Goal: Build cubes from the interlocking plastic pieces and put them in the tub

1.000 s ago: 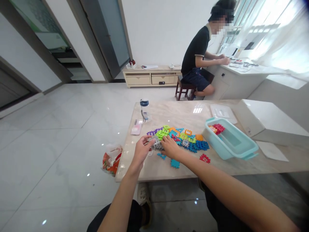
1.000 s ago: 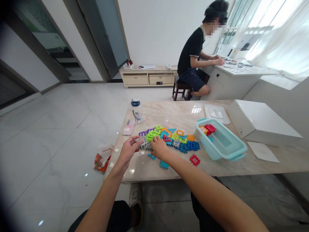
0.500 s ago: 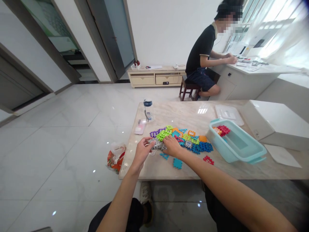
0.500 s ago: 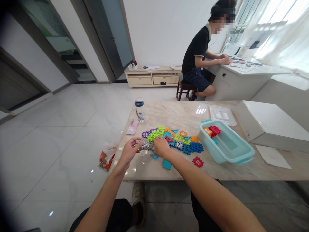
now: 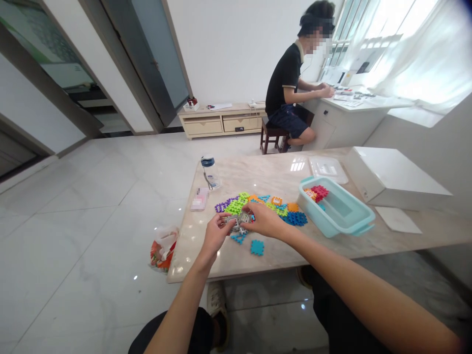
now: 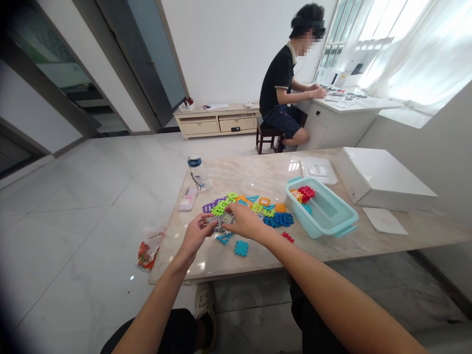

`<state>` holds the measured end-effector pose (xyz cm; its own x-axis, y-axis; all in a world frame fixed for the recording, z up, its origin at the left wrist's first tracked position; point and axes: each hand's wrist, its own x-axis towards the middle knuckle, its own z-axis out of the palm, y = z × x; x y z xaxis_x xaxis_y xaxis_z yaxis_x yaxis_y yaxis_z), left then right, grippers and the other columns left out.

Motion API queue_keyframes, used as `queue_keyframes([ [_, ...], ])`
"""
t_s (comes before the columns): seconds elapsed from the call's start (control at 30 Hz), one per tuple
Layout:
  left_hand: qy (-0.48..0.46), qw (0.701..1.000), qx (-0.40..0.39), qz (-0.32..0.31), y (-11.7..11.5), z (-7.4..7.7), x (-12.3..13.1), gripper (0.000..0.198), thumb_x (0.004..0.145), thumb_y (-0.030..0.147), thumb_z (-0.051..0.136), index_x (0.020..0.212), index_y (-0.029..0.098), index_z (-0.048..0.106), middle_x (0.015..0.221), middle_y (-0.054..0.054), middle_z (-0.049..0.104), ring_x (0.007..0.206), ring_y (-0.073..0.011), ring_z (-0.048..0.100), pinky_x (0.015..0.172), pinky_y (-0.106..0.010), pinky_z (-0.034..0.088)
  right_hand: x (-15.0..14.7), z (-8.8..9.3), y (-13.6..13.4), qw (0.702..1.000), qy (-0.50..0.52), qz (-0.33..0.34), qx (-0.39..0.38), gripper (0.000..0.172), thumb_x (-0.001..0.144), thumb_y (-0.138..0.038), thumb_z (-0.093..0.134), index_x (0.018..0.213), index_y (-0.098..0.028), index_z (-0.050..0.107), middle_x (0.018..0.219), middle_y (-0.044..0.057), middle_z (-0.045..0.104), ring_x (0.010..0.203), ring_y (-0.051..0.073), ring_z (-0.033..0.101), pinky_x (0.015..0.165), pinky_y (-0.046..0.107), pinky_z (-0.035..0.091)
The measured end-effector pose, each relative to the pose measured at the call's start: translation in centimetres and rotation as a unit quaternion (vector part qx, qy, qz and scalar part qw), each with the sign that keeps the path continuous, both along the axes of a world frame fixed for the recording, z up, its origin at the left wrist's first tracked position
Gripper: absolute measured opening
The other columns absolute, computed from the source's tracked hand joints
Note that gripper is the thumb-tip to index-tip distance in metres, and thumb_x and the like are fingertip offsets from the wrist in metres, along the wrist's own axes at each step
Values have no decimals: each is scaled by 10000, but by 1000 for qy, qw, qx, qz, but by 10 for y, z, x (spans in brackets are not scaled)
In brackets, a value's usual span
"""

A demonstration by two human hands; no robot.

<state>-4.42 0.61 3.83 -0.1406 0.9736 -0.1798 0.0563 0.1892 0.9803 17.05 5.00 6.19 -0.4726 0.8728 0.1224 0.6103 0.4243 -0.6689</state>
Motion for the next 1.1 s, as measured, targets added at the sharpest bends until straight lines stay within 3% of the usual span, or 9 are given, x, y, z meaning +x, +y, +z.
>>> queue_keyframes([
  [0.27,-47,995,-30,-86,5,-8,43,681,624,632,968,1048,156,729,910,-99,773,765,-195,706,622,-251,516,47,14,-25,988,-89,97,82,452,927,-348,810,1316,-166,669,1318,153,687,1272,300,656,1117,439,533],
  [0.47,-72,989,-30,-127,-2,-1,68,618,624,539,1000,1021,146,737,821,-94,755,736,-212,721,650,-281,538,57,3,-32,993,-81,89,6,514,941,-327,797,1407,-216,610,1396,135,683,1320,288,667,1113,421,548],
  [0.67,-125,979,-53,-155,-2,2,67,620,700,552,973,1113,161,727,868,-87,762,794,-212,734,734,-307,574,64,0,-22,994,-65,81,-34,497,895,-392,861,1294,-202,633,1197,91,751,1112,266,735,925,347,575],
  [0.8,-189,970,-81,-129,2,0,59,586,759,621,917,1090,179,719,967,-72,761,765,-148,701,730,-262,564,62,7,-19,998,-20,57,10,549,888,-391,876,1336,-192,628,1254,107,742,1148,264,722,975,346,556],
  [0.9,-217,965,-98,-106,6,3,57,632,779,707,859,1096,177,723,1018,-98,777,852,-198,732,723,-278,586,54,18,-21,997,-18,66,37,525,908,-402,864,1332,-186,645,1254,112,740,1149,257,719,991,339,549],
  [1.1,-307,927,-168,-136,-4,12,67,688,820,824,740,1021,166,756,957,-127,790,903,-269,754,690,-315,595,34,34,-35,988,-100,93,65,545,887,-391,886,1340,-174,674,1252,139,739,1207,311,688,1059,416,536],
])
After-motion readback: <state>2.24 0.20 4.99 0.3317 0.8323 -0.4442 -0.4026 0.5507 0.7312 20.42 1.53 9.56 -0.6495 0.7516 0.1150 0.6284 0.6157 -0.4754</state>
